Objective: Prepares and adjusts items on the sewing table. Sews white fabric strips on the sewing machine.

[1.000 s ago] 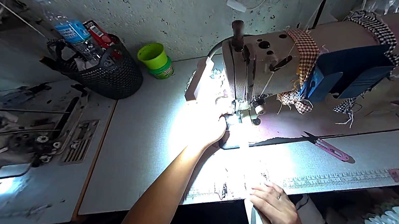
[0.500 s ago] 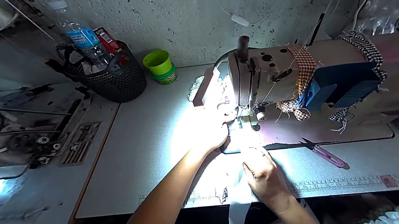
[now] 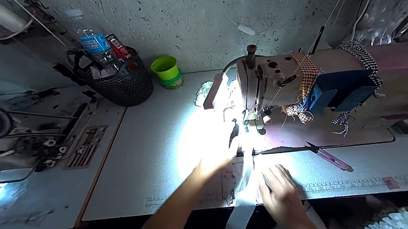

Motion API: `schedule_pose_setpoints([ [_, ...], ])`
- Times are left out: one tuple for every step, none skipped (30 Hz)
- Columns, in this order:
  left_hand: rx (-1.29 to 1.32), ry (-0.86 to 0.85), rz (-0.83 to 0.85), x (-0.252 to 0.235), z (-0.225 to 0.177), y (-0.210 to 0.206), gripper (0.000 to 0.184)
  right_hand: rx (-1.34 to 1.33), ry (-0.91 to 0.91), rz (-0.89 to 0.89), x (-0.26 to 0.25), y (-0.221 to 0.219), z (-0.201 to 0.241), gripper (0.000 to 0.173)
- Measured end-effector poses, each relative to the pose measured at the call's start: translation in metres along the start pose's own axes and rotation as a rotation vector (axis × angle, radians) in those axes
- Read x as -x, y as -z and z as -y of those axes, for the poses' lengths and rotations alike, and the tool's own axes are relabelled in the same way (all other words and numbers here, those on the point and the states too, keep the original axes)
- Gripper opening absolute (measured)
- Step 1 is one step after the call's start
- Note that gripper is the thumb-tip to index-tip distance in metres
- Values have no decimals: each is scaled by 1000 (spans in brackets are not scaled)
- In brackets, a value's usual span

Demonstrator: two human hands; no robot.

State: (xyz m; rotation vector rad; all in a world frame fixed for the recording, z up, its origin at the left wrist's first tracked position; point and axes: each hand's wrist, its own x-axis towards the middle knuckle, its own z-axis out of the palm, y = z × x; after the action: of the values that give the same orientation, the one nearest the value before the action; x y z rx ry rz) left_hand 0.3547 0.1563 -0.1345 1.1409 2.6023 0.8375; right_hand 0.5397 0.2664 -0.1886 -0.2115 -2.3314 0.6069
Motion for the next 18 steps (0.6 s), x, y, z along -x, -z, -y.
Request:
schedule_pose_setpoints([
  [63,49,-37,26,-12,-3,55,-56,-23,-78,20,8,5,24],
  [115,84,-83,53,-23,-9,59,-132,-79,-113,38,15,11,23],
  [124,102,-122,77,-32,-17,59,-226,-154,-110,53,20,17,22],
  [121,97,-154,97,-38,-27,54,-324,-225,-82,63,25,22,21],
  [126,86,-197,112,-42,-38,47,-409,-286,-58,67,27,26,21],
  [152,80,-237,123,-45,-47,38,-468,-338,-35,68,27,29,19],
  [214,93,-262,130,-48,-53,31,-514,-401,-7,67,27,32,17],
  [303,128,-277,135,-51,-56,27,-557,-478,29,66,26,36,16],
  [422,170,-281,138,-55,-58,24,-608,-560,89,67,25,40,18],
  [544,213,-282,141,-59,-59,23,-688,-652,171,69,26,43,23],
  [637,246,-291,144,-62,-60,22,-813,-750,256,69,26,45,27],
  [677,257,-310,147,-66,-61,23,-959,-832,290,69,27,45,24],
  [670,247,-332,151,-69,-62,24,-1091,-882,274,69,29,46,15],
  [637,216,-354,154,-73,-62,21,-1178,-892,233,68,32,46,6],
  [589,177,-373,159,-77,-62,15,-1216,-874,202,68,38,47,5],
  [537,137,-385,164,-82,-62,10,-1222,-862,188,69,45,48,8],
  [480,98,-389,169,-85,-63,9,-1216,-867,187,71,50,49,9],
  [414,70,-385,174,-88,-64,10,-1211,-880,202,74,53,48,10],
])
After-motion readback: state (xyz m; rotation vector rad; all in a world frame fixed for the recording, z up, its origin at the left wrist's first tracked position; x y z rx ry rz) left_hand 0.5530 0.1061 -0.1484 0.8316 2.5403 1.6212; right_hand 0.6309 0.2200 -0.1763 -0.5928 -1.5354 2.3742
